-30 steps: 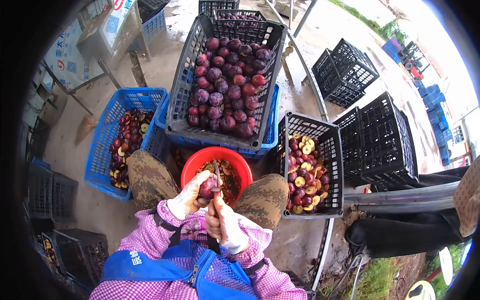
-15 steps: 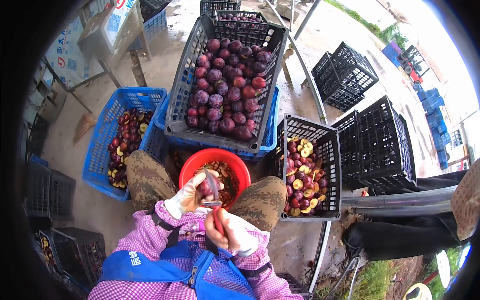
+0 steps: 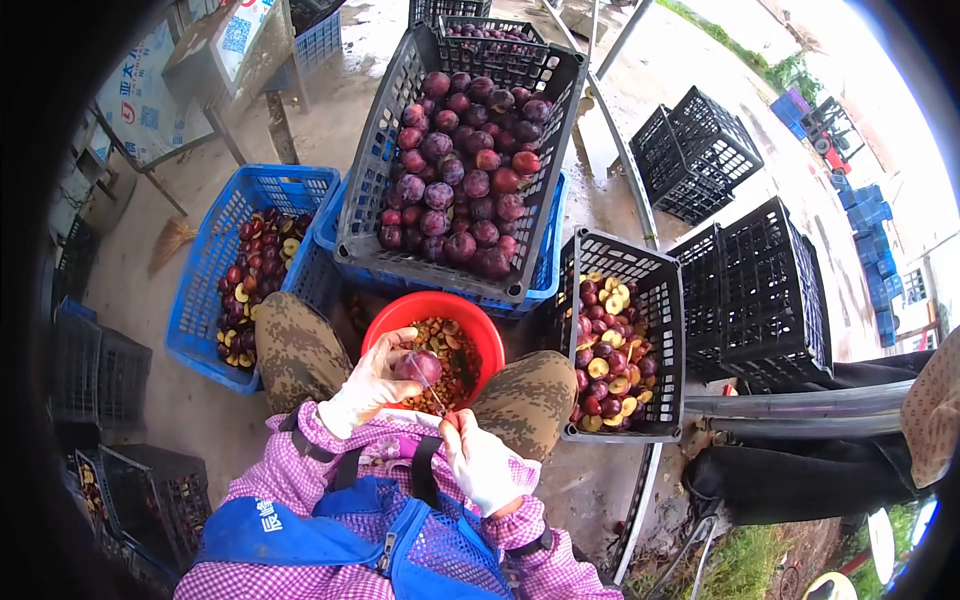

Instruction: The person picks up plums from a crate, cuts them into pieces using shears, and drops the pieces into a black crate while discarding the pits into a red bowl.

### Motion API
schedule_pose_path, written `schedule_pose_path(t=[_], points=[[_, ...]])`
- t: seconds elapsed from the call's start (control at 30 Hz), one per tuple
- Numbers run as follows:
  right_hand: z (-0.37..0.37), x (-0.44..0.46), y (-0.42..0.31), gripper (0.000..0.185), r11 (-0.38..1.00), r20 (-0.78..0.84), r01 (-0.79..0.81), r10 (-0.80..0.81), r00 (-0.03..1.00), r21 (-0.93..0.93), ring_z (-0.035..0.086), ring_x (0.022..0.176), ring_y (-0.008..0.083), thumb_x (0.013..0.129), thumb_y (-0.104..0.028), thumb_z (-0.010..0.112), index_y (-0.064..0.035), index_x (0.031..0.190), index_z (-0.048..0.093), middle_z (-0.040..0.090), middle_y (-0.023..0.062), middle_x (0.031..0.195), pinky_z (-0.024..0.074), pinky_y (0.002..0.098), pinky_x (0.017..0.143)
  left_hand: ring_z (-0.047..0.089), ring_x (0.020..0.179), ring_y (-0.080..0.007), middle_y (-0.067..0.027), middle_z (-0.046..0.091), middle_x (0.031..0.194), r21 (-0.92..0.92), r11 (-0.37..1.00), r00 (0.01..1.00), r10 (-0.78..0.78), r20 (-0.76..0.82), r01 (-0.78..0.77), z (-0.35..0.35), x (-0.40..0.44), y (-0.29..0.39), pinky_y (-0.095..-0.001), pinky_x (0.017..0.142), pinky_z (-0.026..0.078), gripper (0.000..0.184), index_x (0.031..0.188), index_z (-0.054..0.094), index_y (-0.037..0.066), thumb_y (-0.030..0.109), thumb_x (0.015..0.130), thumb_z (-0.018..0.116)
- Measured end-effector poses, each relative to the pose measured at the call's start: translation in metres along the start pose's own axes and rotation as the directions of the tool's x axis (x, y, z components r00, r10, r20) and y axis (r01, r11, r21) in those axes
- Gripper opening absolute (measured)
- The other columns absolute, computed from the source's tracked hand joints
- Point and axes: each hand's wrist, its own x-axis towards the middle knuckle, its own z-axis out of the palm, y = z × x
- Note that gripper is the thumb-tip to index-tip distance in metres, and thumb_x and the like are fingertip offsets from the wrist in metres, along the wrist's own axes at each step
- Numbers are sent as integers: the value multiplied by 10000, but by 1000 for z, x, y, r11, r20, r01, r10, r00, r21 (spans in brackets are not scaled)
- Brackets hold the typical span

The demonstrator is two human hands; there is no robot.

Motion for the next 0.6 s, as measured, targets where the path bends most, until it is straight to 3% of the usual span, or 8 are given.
schedule_pose_path(t=[0.17, 0.27, 0.4, 0.47, 0.5, 0.57, 0.6], points=[[-1, -1, -6, 195, 997, 15, -44, 45, 999, -70, 589, 716, 436, 948, -215, 464, -23, 956, 496, 572, 260, 726, 444, 467, 597, 517, 1111, -228, -143, 458, 1229, 176, 981, 993, 98, -71, -85, 2, 1, -2, -371, 894, 504, 933, 1366, 263, 51, -49, 602, 789], [5, 1, 0, 208, 994, 31, -38, 42, 999, -103, 590, 707, 436, 949, -229, 459, -25, 963, 501, 583, 256, 719, 443, 477, 596, 500, 1139, -240, -149, 427, 1262, 225, 965, 990, 140, -17, -132, 8, -4, 1, -392, 878, 524, 951, 1363, 259, 43, -52, 585, 798], [15, 7, 8, 261, 987, 56, -71, 80, 995, -143, 590, 675, 415, 951, -257, 450, -3, 985, 500, 595, 232, 721, 457, 458, 593, 499, 1154, -230, -152, 410, 1282, 352, 910, 970, 241, -17, -220, 9, -2, -8, -357, 853, 529, 920, 1364, 264, 39, -128, 584, 723], [15, 10, 2, 280, 992, 67, -130, 129, 989, 4, 592, 693, 424, 952, -269, 444, 4, 974, 506, 602, 244, 739, 458, 466, 610, 539, 1103, -206, -141, 482, 1237, 161, 978, 988, 145, -60, -134, 8, 0, -8, -333, 834, 531, 844, 1355, 282, 35, -86, 641, 716], [15, 12, -3, 280, 991, 65, -134, 133, 989, 9, 592, 693, 424, 952, -269, 444, 4, 974, 506, 602, 244, 739, 458, 466, 610, 539, 1103, -206, -141, 482, 1237, 164, 978, 988, 140, -58, -129, 9, 1, -7, -333, 834, 531, 844, 1355, 282, 35, -86, 641, 716], [19, 13, -10, 252, 996, 20, -52, 51, 998, 73, 589, 744, 446, 950, -229, 446, 14, 971, 509, 599, 263, 778, 456, 464, 621, 579, 1024, -185, -115, 577, 1088, -9, 996, 995, 88, -42, -89, 16, 3, -8, -328, 861, 519, 657, 1261, 404, 24, -44, 693, 726], [21, 14, -12, 252, 996, 19, -52, 51, 999, 75, 589, 744, 446, 950, -229, 446, 14, 971, 509, 599, 263, 778, 456, 464, 621, 579, 1024, -185, -115, 577, 1088, -8, 996, 995, 88, -42, -88, 15, 6, -11, -328, 861, 519, 657, 1261, 404, 24, -44, 693, 726]])
